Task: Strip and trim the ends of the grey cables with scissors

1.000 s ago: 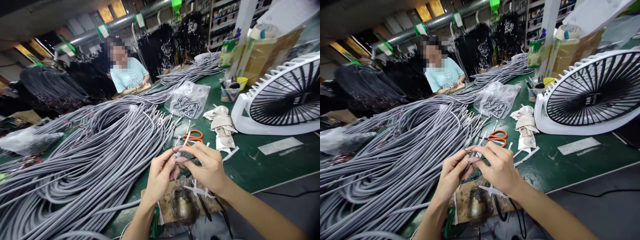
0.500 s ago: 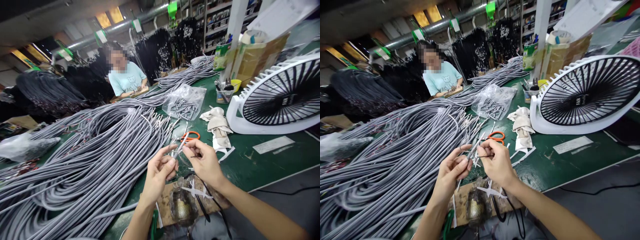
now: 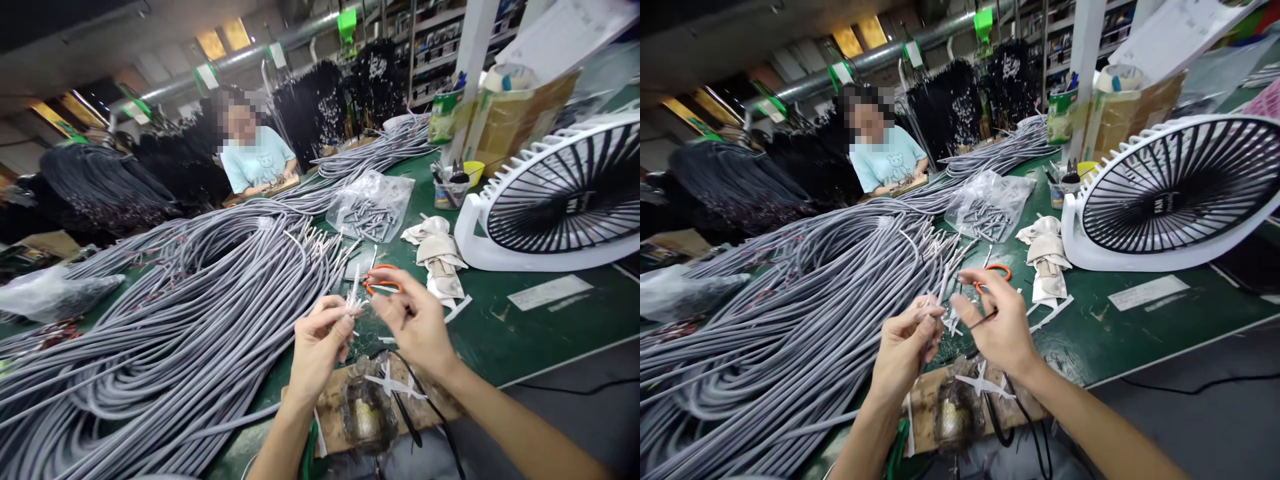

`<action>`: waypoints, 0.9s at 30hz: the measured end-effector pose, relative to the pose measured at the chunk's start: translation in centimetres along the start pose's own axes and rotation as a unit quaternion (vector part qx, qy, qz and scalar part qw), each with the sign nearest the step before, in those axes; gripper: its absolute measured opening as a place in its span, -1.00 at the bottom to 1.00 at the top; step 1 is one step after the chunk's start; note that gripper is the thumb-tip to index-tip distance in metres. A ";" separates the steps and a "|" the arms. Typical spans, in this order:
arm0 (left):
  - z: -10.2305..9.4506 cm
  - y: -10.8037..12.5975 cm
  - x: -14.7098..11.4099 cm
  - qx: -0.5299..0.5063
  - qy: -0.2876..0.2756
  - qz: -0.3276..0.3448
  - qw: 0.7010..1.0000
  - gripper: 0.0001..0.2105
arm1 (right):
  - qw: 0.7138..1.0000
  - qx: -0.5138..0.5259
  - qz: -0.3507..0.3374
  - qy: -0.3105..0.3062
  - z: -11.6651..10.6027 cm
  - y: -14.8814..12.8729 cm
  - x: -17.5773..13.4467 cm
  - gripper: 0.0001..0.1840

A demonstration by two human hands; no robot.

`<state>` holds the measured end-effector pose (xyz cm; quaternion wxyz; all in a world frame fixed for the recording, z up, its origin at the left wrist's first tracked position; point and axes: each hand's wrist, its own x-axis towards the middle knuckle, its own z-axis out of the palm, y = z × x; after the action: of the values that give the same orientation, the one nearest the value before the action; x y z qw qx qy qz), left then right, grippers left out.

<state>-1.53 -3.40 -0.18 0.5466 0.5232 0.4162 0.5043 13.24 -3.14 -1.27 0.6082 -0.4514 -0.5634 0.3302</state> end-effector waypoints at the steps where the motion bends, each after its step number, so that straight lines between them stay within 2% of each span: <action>1: 0.0 -0.1 0.1 0.001 -0.002 0.001 1.000 -0.84 | 0.998 0.014 -0.003 -0.060 0.0 -0.1 0.0 -0.75; 3: 0.0 -0.2 0.2 -0.001 0.004 0.002 1.000 -0.84 | 0.990 0.028 0.006 -0.141 0.2 -0.1 0.0 -0.76; 5: 0.1 -0.2 0.2 -0.017 0.008 -0.001 1.000 -0.82 | 0.987 0.012 0.008 -0.158 0.4 -0.1 0.0 -0.77; 9: 0.3 0.0 0.2 -0.068 -0.008 -0.020 0.997 -0.80 | 0.988 -0.063 -0.050 -0.133 0.6 -0.1 0.1 -0.89; 11: 0.2 0.3 0.2 -0.101 0.006 -0.028 0.994 -0.79 | 0.986 -0.084 -0.065 -0.128 0.5 -0.2 0.2 -0.89; 15: -0.2 1.3 0.2 -0.195 0.026 -0.035 0.980 -0.77 | 0.987 -0.104 -0.047 -0.115 0.0 -0.2 0.4 -0.88; 18: -0.1 1.7 0.1 -0.218 0.006 -0.037 0.975 -0.80 | 0.989 -0.130 -0.033 -0.063 -0.3 0.1 0.5 -0.86; 20: 0.2 1.6 0.1 -0.184 -0.003 -0.039 0.982 -0.79 | 0.993 -0.119 -0.016 0.003 -0.4 0.2 0.5 -0.85; 22: 0.5 1.3 -0.1 -0.115 -0.011 -0.045 0.992 -0.63 | 0.996 -0.072 0.012 0.055 -0.5 0.3 0.7 -0.82; 24: 0.8 0.8 -0.2 -0.023 -0.033 -0.053 0.998 -0.60 | 0.999 -0.011 0.040 0.035 -0.6 0.1 0.9 -0.77; 26: 0.9 0.4 -0.5 0.071 -0.065 -0.051 0.994 -0.75 | 0.997 0.039 0.055 -0.032 -0.6 -0.1 1.0 -0.73; 27: 1.0 0.3 -0.5 0.108 -0.075 -0.045 0.990 -0.76 | 0.995 0.058 0.055 -0.058 -0.6 -0.3 1.1 -0.73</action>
<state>-0.67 -4.10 0.14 0.5388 0.5965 0.4489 0.3905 13.98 -2.38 -0.58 0.5803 -0.4258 -0.5518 0.4212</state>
